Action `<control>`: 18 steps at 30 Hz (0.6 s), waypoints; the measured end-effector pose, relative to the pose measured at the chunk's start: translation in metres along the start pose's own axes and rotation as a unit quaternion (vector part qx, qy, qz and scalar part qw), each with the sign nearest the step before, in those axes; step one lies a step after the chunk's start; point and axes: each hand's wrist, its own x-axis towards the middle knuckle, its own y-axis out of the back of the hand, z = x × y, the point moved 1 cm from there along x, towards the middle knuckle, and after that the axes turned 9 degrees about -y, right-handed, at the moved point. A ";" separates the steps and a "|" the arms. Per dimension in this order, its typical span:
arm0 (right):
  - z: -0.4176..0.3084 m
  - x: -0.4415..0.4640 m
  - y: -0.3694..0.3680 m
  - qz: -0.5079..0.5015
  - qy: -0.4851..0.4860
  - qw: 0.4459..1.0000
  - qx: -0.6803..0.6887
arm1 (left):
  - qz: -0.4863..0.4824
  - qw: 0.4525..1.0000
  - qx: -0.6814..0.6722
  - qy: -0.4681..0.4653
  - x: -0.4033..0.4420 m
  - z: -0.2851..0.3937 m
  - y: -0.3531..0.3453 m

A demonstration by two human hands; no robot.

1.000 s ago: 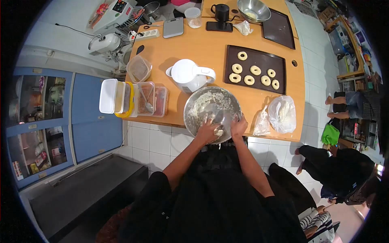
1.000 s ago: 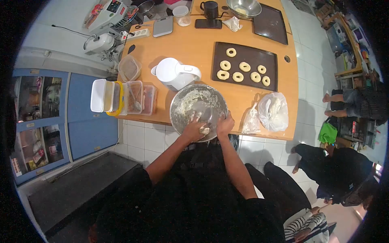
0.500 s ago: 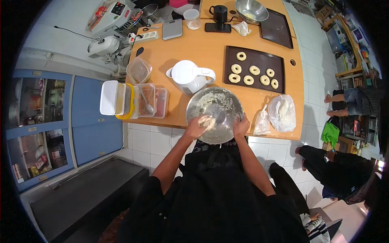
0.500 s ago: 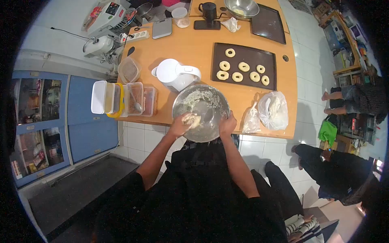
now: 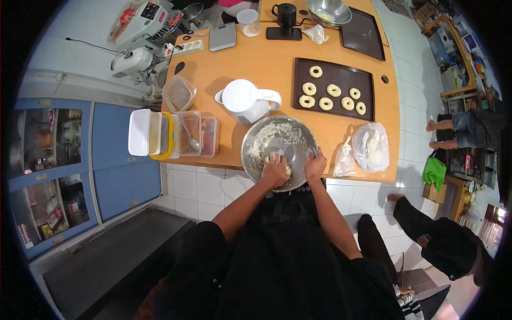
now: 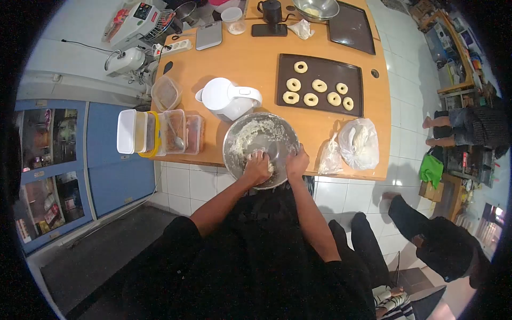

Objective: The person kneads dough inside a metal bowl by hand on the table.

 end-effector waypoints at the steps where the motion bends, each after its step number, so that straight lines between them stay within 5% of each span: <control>1: 0.000 0.001 -0.001 0.000 0.007 1.000 0.008 | 0.037 0.999 0.008 0.009 0.006 -0.001 -0.005; 4: -0.001 0.001 0.003 -0.009 0.008 1.000 0.021 | 0.099 0.993 0.055 0.026 0.022 -0.001 -0.015; 7: -0.005 -0.002 0.009 -0.018 0.006 1.000 0.014 | 0.266 0.958 0.102 0.014 0.037 0.002 -0.015; 11: 0.002 0.000 0.007 -0.033 -0.001 0.999 0.024 | 0.077 0.990 -0.080 0.092 0.056 0.003 0.016; 18: 0.001 -0.002 0.008 -0.018 -0.027 0.999 0.008 | 0.205 0.973 -0.042 0.100 0.072 -0.014 -0.001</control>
